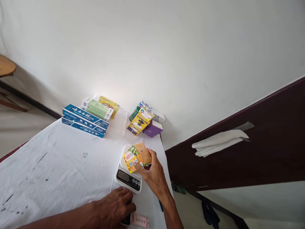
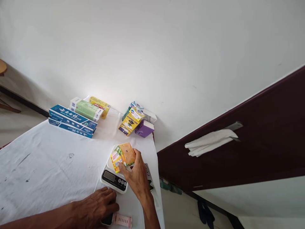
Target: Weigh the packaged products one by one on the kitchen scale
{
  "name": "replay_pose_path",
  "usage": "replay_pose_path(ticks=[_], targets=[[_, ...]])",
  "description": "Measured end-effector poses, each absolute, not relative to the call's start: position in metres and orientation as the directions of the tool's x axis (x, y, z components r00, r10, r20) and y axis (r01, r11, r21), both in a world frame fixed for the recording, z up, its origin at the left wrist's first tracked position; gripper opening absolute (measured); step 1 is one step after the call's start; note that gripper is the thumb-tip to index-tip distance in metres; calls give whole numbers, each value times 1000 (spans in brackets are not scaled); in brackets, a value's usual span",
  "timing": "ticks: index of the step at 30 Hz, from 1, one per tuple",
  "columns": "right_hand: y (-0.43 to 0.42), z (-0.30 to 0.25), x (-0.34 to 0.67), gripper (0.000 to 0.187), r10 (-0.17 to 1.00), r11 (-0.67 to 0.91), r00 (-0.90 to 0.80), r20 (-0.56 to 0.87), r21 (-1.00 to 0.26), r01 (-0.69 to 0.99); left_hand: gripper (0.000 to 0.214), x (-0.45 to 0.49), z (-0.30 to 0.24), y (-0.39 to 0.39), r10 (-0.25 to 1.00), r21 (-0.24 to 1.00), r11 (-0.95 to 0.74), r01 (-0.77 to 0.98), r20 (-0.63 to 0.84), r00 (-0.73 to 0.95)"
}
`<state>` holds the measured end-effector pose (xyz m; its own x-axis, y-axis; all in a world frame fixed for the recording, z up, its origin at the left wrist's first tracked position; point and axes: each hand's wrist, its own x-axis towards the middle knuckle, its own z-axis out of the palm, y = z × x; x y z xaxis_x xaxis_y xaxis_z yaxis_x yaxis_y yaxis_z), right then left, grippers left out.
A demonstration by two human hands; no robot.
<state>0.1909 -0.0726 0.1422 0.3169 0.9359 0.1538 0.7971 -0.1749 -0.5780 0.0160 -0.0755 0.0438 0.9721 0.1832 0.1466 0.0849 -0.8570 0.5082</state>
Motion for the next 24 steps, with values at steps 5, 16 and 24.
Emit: replay_pose_path(ticks=[5,16,24], targets=[[-77,144,195,85,898,-209,387,210,-571,794,39,15,47,-75,180,547,-832,96,102,978],[-58,146,207,58,837,-257,508,203,-674,692,31,17,41,-77,192,521,-851,63,198,961],[11,145,306,66,710,-432,649,273,-560,707,24,19,29,-78,223,479,-876,53,305,926]])
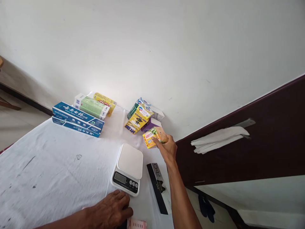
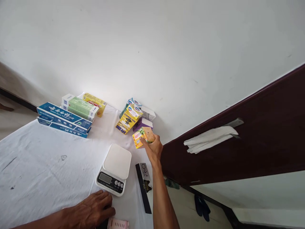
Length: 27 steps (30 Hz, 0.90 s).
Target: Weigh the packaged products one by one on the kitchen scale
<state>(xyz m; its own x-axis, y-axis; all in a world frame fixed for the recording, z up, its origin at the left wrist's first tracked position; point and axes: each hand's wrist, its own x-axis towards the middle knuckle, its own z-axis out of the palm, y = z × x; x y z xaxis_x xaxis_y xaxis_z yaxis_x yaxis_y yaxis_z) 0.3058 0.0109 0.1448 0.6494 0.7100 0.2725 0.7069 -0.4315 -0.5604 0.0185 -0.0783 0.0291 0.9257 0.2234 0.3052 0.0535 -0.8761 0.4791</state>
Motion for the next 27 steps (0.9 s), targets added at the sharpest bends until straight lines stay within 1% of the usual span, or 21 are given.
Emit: replay_pose_path(ticks=[3,6,8,10,13,16,18,19,20,21,22,23,25,26,27], targets=[[38,126,328,66,693,-477,675,254,-541,693,27,26,13,-82,222,419,-907,40,395,892],[54,109,339,66,685,-499,689,237,-536,681,33,32,-1,-83,240,361,-930,68,459,856],[58,100,343,65,693,-495,683,230,-537,683,34,34,-4,-83,233,322,-943,78,477,847],[59,95,344,64,704,-489,674,224,-536,689,28,33,-4,-81,200,294,-954,62,466,862],[57,93,343,70,723,-481,655,219,-519,706,23,30,-1,-79,177,284,-957,51,439,881],[50,101,332,81,736,-465,629,252,-488,739,24,33,-5,-80,182,303,-952,46,439,880],[44,111,314,84,721,-436,595,355,-435,788,23,39,-15,-82,225,351,-934,70,422,878],[42,118,301,79,712,-401,549,438,-388,830,22,43,-20,-83,260,383,-919,96,404,877],[41,125,286,71,710,-345,473,522,-328,879,21,47,-25,-84,294,413,-902,122,382,876],[43,131,270,58,716,-265,368,593,-256,930,20,50,-31,-85,320,438,-887,144,361,876],[49,137,252,46,738,-164,251,626,-194,967,20,52,-35,-86,337,457,-875,159,341,877],[57,142,234,38,774,-48,133,619,-153,987,20,54,-39,-86,339,470,-868,160,326,882],[86,148,201,30,829,142,-53,556,-118,983,18,56,-44,-86,307,474,-870,133,313,899],[105,148,187,31,851,194,-111,513,-111,975,17,57,-45,-85,282,463,-879,114,313,907],[125,148,175,36,874,218,-143,464,-113,969,15,58,-47,-84,258,449,-888,96,315,913]])
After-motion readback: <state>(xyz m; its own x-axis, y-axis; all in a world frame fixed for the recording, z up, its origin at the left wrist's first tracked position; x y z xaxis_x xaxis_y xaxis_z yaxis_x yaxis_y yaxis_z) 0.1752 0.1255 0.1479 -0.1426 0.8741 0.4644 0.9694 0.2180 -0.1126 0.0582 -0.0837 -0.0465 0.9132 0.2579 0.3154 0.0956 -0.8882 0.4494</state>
